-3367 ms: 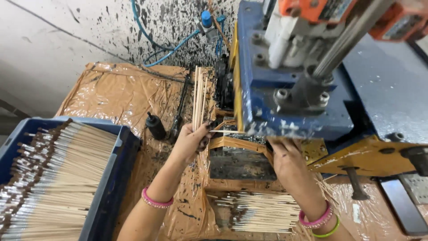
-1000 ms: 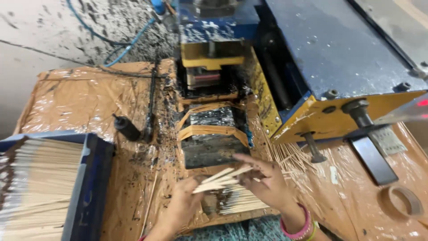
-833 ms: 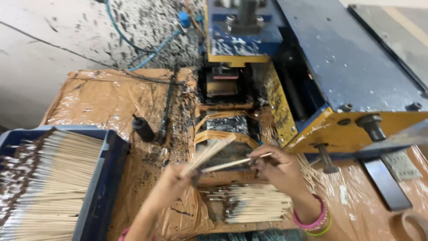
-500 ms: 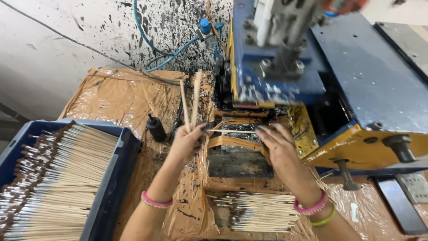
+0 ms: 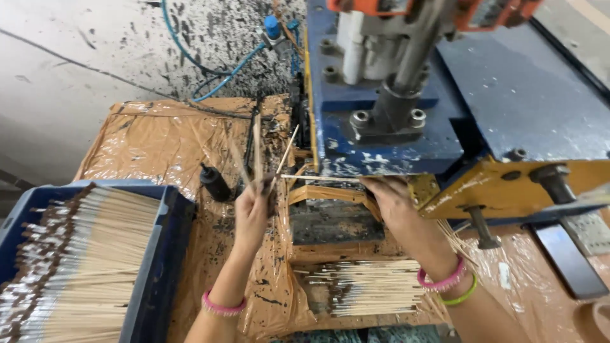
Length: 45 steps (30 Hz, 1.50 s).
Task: Operating a machine to process and collect bundles of thin wooden sticks.
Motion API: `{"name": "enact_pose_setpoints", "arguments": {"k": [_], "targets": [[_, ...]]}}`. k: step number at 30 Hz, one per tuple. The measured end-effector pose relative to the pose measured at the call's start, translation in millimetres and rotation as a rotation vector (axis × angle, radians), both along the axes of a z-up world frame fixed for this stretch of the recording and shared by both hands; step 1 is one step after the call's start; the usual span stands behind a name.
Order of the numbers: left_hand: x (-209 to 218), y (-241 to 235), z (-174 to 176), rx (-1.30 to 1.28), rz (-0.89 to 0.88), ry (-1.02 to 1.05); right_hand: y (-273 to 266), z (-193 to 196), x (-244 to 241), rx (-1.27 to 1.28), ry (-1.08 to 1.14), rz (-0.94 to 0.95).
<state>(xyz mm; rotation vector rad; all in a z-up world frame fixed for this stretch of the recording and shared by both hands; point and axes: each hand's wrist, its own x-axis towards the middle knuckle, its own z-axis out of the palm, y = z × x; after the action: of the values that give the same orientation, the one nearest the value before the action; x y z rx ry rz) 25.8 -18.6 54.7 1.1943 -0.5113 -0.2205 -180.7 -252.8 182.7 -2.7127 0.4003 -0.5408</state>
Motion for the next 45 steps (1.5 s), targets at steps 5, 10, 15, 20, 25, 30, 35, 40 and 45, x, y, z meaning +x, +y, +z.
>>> {"name": "enact_pose_setpoints", "arguments": {"k": [5, 10, 15, 20, 25, 30, 35, 40, 45], "targets": [[-33.9, 59.5, -58.6, 0.089, 0.286, -0.111, -50.7, -79.3, -78.5, 0.039, -0.357, -0.231], [-69.7, 79.9, -64.9, 0.231, 0.273, -0.075, -64.2, -104.0, -111.2, 0.118, -0.436, -0.342], [-101.7, 56.2, -17.1, 0.267, -0.113, -0.078, -5.9, -90.7, -81.5, 0.485, -0.355, 0.023], [-80.6, 54.9, 15.8, 0.610, -0.240, -0.166, -9.0, -77.1, -50.1, 0.949, -0.318, 0.473], [-11.3, 49.6, 41.0, 0.260, -0.102, -0.041, -7.1, -21.4, 3.0, 0.629, -0.371, 0.520], [9.2, 15.4, 64.7, 0.248, 0.086, 0.010, -9.1, -4.2, 34.0, -0.003, -0.353, 0.511], [-14.9, 34.7, 8.6, 0.221, 0.316, -0.207, -2.6, -2.2, -0.3, -0.041, -0.412, 0.347], [-25.1, 55.9, -155.6, 0.414, 0.360, -0.302, -8.2, -17.4, -20.8, 0.061, -0.468, 0.281], [-42.1, 44.7, -50.3, 0.287, 0.354, 0.105, -13.0, -39.8, -26.2, 0.121, -0.402, 0.278]]}}
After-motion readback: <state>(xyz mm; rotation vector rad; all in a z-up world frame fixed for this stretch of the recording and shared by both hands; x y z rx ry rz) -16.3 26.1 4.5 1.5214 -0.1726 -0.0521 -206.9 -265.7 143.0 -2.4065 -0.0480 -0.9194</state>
